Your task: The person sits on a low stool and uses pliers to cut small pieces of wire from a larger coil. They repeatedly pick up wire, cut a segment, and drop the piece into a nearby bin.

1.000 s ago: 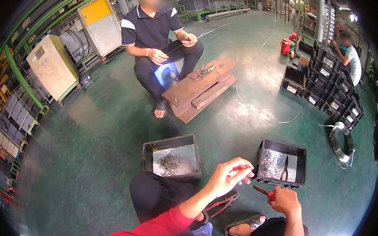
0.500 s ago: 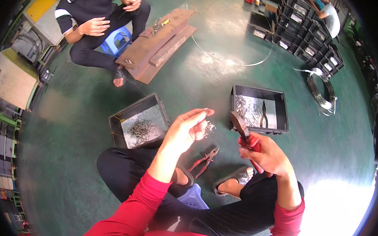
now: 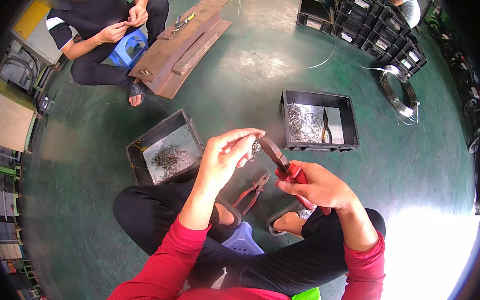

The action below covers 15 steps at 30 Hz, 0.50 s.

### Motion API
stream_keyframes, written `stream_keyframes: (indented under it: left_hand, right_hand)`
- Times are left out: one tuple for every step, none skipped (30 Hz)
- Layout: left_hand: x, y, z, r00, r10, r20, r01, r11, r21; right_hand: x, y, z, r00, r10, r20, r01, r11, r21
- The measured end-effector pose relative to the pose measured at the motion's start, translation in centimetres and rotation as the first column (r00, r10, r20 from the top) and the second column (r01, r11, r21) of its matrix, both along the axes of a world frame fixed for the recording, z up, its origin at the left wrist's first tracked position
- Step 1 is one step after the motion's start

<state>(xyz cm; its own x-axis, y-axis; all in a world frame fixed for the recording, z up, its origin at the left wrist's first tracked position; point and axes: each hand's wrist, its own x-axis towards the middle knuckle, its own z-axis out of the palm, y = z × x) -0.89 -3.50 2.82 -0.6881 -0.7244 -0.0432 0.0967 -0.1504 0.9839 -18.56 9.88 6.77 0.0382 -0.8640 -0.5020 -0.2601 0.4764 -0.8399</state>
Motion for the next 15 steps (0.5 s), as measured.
stream_keyframes:
  left_hand:
    - [0.02, 0.02, -0.03, 1.000, -0.008, -0.008, 0.007, 1.000, -0.003]
    - [0.05, 0.03, -0.08, 1.000, -0.013, -0.014, 0.013, 1.000, -0.003]
    - [0.07, 0.02, -0.11, 1.000, -0.019, -0.020, 0.019, 1.000, -0.004]
    - [0.14, 0.00, -0.14, 0.999, -0.035, -0.018, 0.035, 0.999, 0.004]
    - [0.21, -0.04, -0.15, 0.999, -0.050, -0.016, 0.050, 0.999, 0.011]
    - [0.28, -0.07, -0.16, 0.998, -0.058, -0.006, 0.058, 0.998, 0.024]
    - [0.31, -0.08, -0.18, 0.998, -0.068, -0.016, 0.068, 0.997, 0.023]
    - [0.34, -0.08, -0.21, 0.997, -0.071, -0.020, 0.072, 0.997, 0.028]
    - [0.36, -0.08, -0.24, 0.997, -0.074, -0.027, 0.075, 0.997, 0.036]
    - [0.37, -0.06, -0.27, 0.997, -0.073, -0.018, 0.074, 0.997, 0.031]
    - [0.38, -0.05, -0.30, 0.997, -0.072, -0.014, 0.072, 0.997, 0.028]
    - [0.39, -0.03, -0.33, 0.997, -0.071, -0.013, 0.071, 0.997, 0.026]
    - [0.40, -0.02, -0.35, 0.997, -0.074, -0.013, 0.074, 0.997, 0.023]
    - [0.39, -0.02, -0.35, 0.997, -0.077, -0.017, 0.077, 0.997, 0.022]
    - [0.38, -0.01, -0.35, 0.997, -0.078, -0.022, 0.079, 0.997, 0.025]
  right_hand:
    - [-0.05, 0.06, 0.03, 1.000, 0.000, 0.001, 0.000, 1.000, 0.017]
    - [-0.08, 0.12, 0.01, 1.000, 0.010, 0.003, -0.010, 1.000, 0.008]
    - [-0.05, 0.12, -0.06, 1.000, 0.001, 0.002, -0.001, 1.000, 0.009]
    - [0.01, 0.13, -0.16, 1.000, 0.002, 0.001, -0.002, 1.000, -0.017]
    - [0.03, 0.13, -0.25, 1.000, 0.003, 0.001, -0.003, 0.999, -0.044]
    - [0.05, 0.13, -0.31, 1.000, 0.003, 0.011, -0.003, 0.999, -0.046]
    - [0.03, 0.13, -0.34, 1.000, 0.003, 0.021, -0.002, 0.999, -0.047]
    - [0.02, 0.14, -0.35, 1.000, -0.002, -0.006, 0.001, 1.000, -0.013]
    - [-0.01, 0.17, -0.29, 1.000, 0.004, 0.028, -0.003, 0.999, -0.037]
    - [-0.07, 0.21, -0.20, 1.000, 0.005, 0.026, -0.004, 1.000, -0.024]
    - [-0.10, 0.25, -0.09, 1.000, 0.012, 0.012, -0.011, 1.000, -0.022]
    - [-0.11, 0.28, 0.03, 1.000, 0.000, 0.025, 0.000, 1.000, 0.011]
    - [-0.13, 0.30, 0.13, 1.000, -0.006, 0.026, 0.005, 0.999, 0.034]
    - [-0.14, 0.31, 0.22, 1.000, -0.012, 0.027, 0.010, 0.998, 0.058]
    - [-0.14, 0.31, 0.26, 1.000, -0.015, 0.026, 0.013, 0.998, 0.057]
